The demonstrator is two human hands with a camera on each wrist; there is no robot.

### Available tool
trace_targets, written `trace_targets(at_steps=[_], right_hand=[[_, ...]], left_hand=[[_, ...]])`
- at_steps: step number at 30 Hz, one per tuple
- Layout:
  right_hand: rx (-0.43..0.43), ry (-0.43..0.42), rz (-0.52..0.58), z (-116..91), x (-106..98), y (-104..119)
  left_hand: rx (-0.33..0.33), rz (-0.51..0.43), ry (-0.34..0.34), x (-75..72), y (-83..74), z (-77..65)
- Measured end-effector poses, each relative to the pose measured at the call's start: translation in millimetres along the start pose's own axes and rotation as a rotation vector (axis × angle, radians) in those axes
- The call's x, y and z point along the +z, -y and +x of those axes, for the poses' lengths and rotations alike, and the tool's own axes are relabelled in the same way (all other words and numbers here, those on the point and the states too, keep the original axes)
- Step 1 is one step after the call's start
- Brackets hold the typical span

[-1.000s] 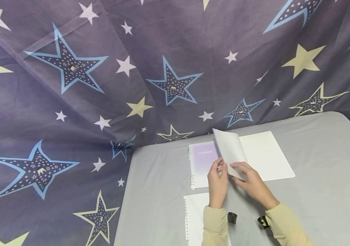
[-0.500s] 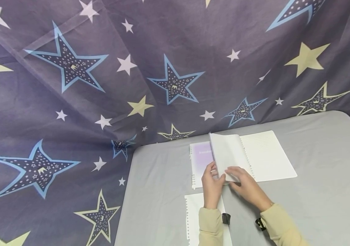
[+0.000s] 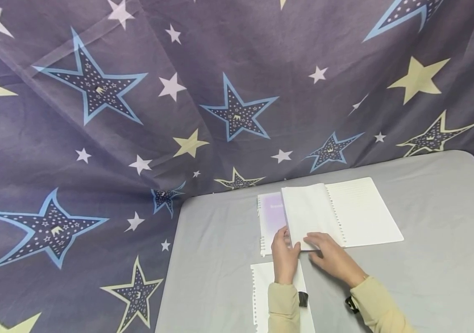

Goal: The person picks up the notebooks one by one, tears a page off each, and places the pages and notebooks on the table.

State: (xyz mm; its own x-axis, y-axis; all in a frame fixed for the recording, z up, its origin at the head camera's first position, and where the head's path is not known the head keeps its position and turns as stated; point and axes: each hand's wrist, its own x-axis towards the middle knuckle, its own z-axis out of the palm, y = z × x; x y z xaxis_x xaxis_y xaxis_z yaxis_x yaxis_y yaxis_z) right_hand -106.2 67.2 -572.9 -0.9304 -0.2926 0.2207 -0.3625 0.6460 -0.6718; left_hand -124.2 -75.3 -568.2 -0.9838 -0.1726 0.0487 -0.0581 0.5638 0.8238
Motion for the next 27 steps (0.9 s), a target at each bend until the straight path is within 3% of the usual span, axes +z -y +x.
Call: trace_targets(at_steps=[11,18,23,27], right_hand=[[0.06,0.068,0.013,-2,0,0],[0.011,-0.002,0.029,6,-20,-11],[0.01,-0.08,0.002,13,-47,-28],[0.039,-0.126,-0.043,15,-69,-46]], left_hand=[[0.008,0.117,-0.03,7.2,16.3,0.7],[0.021,0.159,-0.041,8.1,17.0,-0.6],[0.05,0.201,-0.033,13.1,1.8,0.3],[0.132,0.212,0.013,22.8,-21.3,-1.6]])
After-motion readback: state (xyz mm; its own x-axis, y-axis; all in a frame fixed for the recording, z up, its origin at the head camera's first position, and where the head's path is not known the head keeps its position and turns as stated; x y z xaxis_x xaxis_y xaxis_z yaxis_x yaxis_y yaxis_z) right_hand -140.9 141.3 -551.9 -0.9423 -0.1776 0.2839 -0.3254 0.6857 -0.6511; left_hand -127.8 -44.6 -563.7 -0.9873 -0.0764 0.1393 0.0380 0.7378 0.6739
